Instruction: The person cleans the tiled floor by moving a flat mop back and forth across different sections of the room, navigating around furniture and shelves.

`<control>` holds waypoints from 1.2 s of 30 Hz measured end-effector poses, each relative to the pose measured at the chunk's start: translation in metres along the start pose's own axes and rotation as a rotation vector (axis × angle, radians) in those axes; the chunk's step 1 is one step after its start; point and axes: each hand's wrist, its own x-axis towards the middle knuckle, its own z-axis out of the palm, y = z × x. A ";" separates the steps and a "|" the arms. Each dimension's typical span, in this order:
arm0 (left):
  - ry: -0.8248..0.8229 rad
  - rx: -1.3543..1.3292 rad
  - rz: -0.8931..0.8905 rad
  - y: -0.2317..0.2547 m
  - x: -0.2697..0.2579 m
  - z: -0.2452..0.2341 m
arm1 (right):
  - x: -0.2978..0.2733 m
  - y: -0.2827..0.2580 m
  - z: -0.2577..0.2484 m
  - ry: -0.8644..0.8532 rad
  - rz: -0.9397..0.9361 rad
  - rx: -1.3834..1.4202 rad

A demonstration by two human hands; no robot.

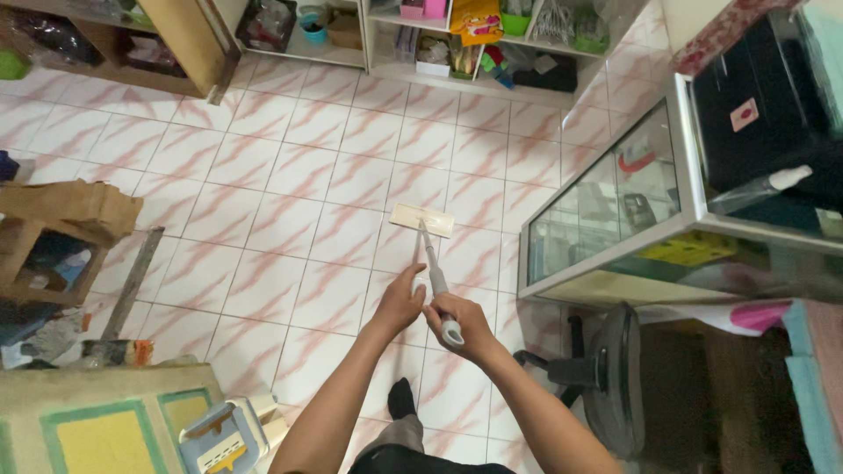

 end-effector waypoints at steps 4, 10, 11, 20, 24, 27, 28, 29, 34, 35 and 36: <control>0.243 -0.351 0.216 0.081 -0.025 -0.058 | 0.051 0.029 0.006 -0.103 -0.015 0.060; 0.229 -0.140 0.485 0.130 0.036 -0.069 | 0.114 0.068 0.013 -0.216 -0.126 0.194; 0.228 -0.179 0.421 0.125 0.047 -0.066 | 0.124 0.076 0.011 -0.191 -0.179 0.037; 0.304 -0.226 0.146 0.076 0.170 -0.023 | 0.248 0.202 0.018 -0.229 0.056 0.090; 0.290 -0.176 0.039 0.053 0.256 -0.019 | 0.326 0.251 0.010 -0.265 0.018 0.040; 0.339 -0.222 0.000 0.041 0.325 -0.020 | 0.394 0.279 -0.005 -0.267 0.001 0.055; 0.370 -0.212 0.045 0.038 0.347 -0.020 | 0.414 0.288 -0.013 -0.349 0.134 0.189; 0.401 -0.202 0.091 0.035 0.367 -0.021 | 0.434 0.297 -0.021 -0.429 0.269 0.322; 0.397 -0.183 0.094 0.020 0.455 -0.023 | 0.519 0.343 -0.045 -0.437 0.015 0.212; 0.392 -0.179 0.102 0.017 0.470 -0.023 | 0.533 0.352 -0.045 -0.435 0.030 0.228; 0.389 -0.178 0.098 0.014 0.485 -0.024 | 0.548 0.363 -0.046 -0.436 0.032 0.231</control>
